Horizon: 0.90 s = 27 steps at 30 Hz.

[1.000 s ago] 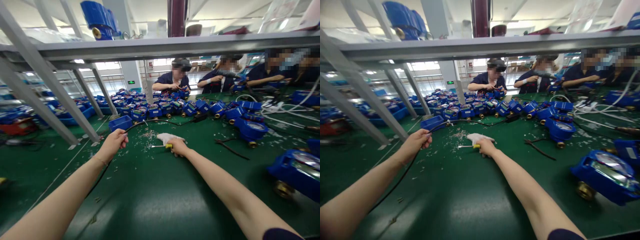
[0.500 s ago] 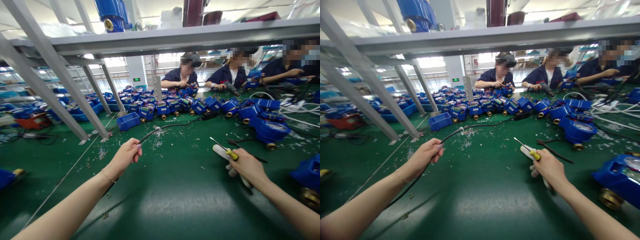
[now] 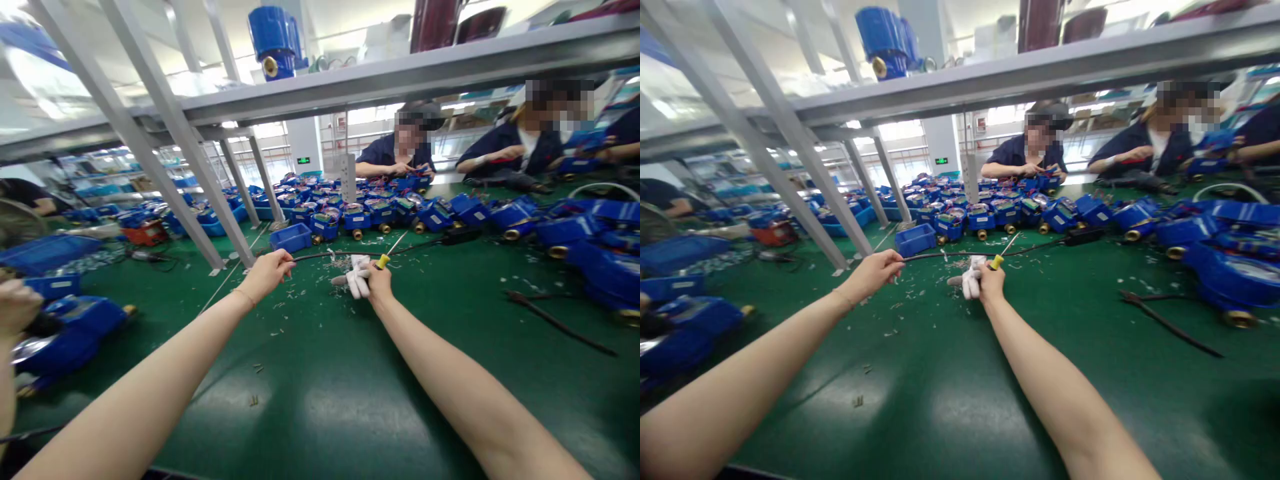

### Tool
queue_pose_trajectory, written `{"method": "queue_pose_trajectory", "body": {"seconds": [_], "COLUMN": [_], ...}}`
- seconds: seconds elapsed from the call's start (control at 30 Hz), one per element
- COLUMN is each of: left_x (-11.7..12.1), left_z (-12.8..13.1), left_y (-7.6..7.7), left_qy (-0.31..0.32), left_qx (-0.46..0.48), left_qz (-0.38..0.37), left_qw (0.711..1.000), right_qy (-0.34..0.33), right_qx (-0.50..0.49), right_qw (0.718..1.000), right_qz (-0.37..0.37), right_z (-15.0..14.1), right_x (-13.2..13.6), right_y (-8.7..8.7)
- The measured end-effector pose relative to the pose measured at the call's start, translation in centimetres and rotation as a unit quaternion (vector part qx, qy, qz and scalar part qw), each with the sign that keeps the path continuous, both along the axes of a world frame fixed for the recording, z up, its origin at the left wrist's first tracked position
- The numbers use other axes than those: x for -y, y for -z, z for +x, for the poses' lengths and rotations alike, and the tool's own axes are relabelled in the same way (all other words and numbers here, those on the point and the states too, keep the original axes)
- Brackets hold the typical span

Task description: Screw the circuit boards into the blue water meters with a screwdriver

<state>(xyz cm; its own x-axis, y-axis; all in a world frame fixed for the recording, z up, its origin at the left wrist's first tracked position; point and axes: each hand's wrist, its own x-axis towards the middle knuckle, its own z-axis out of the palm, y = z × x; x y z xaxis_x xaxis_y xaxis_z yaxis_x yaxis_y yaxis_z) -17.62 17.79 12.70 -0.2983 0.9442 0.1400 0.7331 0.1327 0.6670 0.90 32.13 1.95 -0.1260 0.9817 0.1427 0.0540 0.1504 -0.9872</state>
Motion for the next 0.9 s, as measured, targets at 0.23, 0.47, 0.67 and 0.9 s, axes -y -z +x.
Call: {"method": "queue_pose_trajectory", "body": {"seconds": [0.23, 0.47, 0.67, 0.9], "left_x": [-0.5, 1.6, 3.1, 1.9], "left_z": [-2.3, 0.8, 2.2, 1.0], "left_y": [-2.5, -3.2, -3.6, -4.6], "left_qy": [0.021, 0.095, 0.11, 0.058], "left_qx": [-0.151, -0.23, -0.27, -0.265], "left_qz": [-0.058, -0.118, -0.145, -0.122], "left_qw": [0.987, 0.961, 0.946, 0.955], "right_qy": [-0.287, -0.602, -0.494, -0.355], "right_qx": [0.077, 0.221, 0.335, 0.338], "right_qw": [0.936, 0.595, 0.632, 0.687], "right_qz": [0.187, 0.485, 0.495, 0.537], "right_z": [5.0, -0.1, -10.7, -7.5], "right_x": [11.6, 22.9, 15.6, 4.9], "right_y": [-0.1, 5.2, 3.4, -0.1]}}
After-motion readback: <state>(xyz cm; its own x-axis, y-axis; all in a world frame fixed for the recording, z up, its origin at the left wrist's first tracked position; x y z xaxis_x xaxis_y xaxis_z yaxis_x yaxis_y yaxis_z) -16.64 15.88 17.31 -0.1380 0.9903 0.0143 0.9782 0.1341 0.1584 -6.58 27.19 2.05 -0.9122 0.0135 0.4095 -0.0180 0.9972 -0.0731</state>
